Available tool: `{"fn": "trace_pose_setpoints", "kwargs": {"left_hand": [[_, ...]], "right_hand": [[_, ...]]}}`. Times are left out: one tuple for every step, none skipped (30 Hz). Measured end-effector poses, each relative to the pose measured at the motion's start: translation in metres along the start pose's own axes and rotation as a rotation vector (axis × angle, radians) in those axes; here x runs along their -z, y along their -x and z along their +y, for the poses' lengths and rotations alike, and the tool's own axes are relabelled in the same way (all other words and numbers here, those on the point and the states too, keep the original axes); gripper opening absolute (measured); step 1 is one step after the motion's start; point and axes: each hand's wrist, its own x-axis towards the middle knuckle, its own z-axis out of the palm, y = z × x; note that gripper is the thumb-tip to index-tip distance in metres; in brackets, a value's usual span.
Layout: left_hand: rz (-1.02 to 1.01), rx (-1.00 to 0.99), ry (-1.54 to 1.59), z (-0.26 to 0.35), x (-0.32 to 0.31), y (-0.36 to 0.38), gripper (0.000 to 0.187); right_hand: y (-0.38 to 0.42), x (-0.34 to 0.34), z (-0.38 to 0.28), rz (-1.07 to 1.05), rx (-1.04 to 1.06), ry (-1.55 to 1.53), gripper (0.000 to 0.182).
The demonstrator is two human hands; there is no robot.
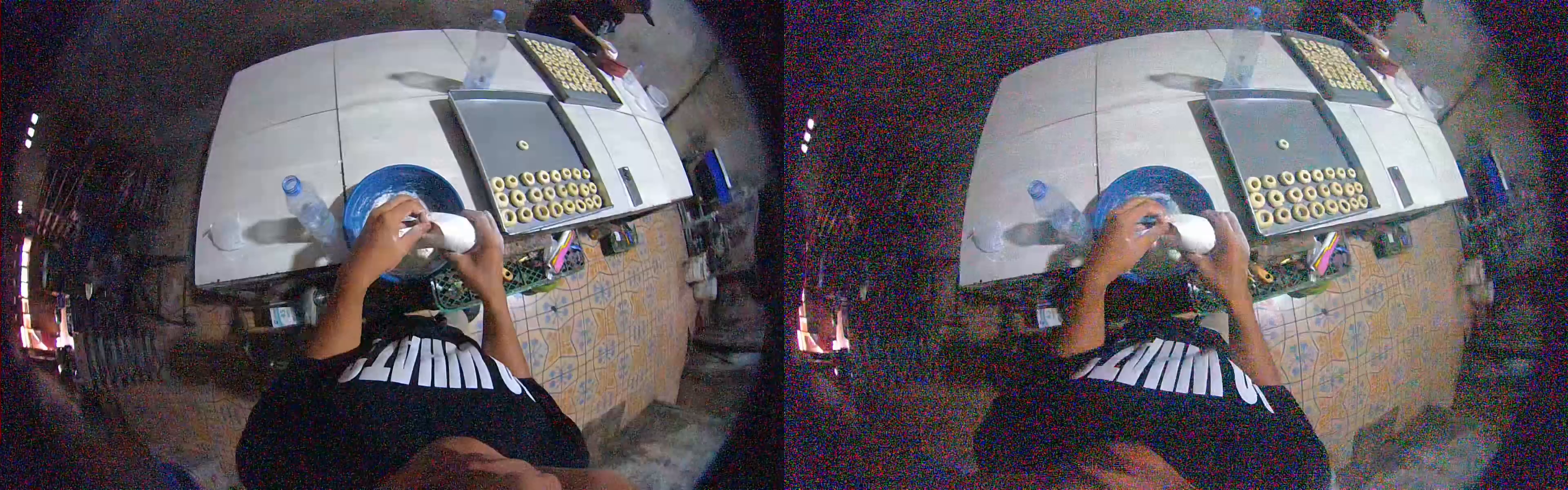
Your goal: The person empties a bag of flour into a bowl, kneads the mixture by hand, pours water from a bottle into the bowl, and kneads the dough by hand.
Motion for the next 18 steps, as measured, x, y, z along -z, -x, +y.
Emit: {"fn": "trace_pose_setpoints", "kwargs": {"left_hand": [[-0.021,-0.007,-0.009,-0.002,-0.002,0.002,0.016],[-0.043,0.016,-0.015,-0.003,-0.005,0.003,0.013],[-0.049,-0.012,-0.052,0.000,-0.005,0.003,0.012],[-0.054,-0.040,-0.089,0.005,-0.006,0.002,0.011],[-0.060,-0.069,-0.125,0.008,-0.007,0.001,0.010],[-0.070,-0.078,-0.082,0.009,-0.007,0.001,0.008],[-0.063,-0.106,-0.019,0.011,-0.008,0.001,0.008],[-0.054,-0.138,0.044,0.011,-0.009,-0.001,0.008],[-0.047,-0.171,0.104,0.013,-0.011,-0.004,0.008],[-0.043,-0.163,0.172,0.015,-0.014,-0.003,0.007],[-0.032,-0.162,0.198,0.016,-0.016,-0.002,0.006],[-0.022,-0.159,0.222,0.017,-0.016,-0.002,0.006],[-0.011,-0.155,0.246,0.018,-0.016,-0.003,0.006],[0.029,-0.174,0.212,0.016,-0.018,-0.002,0.009],[0.025,-0.166,0.156,0.018,-0.018,-0.001,0.011],[0.027,-0.160,0.097,0.021,-0.017,-0.001,0.014],[0.033,-0.154,0.036,0.024,-0.015,-0.002,0.017],[0.056,-0.069,0.141,0.030,-0.020,0.002,0.022]], "right_hand": [[0.003,0.003,-0.001,0.016,0.017,0.007,0.057],[0.006,0.003,0.005,0.053,0.057,-0.049,0.056],[0.008,0.005,0.006,0.051,0.036,-0.060,0.057],[0.010,0.007,0.007,0.049,0.015,-0.070,0.058],[0.012,0.010,0.007,0.048,-0.006,-0.080,0.058],[0.011,0.019,-0.004,0.021,-0.028,0.019,0.061],[0.014,0.020,-0.002,0.046,-0.044,-0.032,0.061],[0.017,0.020,0.004,0.073,-0.054,-0.082,0.061],[0.017,0.022,0.002,0.103,-0.062,-0.133,0.061],[0.017,0.030,-0.006,0.075,-0.058,0.068,0.062],[0.019,0.033,-0.006,0.069,-0.038,0.046,0.063],[0.021,0.034,-0.006,0.063,-0.019,0.021,0.065],[0.023,0.035,-0.005,0.055,0.001,-0.004,0.066],[0.027,0.033,-0.004,0.063,-0.039,-0.042,0.069],[0.029,0.033,-0.007,0.053,-0.040,-0.033,0.069],[0.026,0.034,-0.012,0.039,-0.037,-0.026,0.070],[0.024,0.034,-0.015,0.024,-0.030,-0.021,0.070],[0.023,0.030,-0.014,0.064,-0.020,-0.019,0.068]]}}
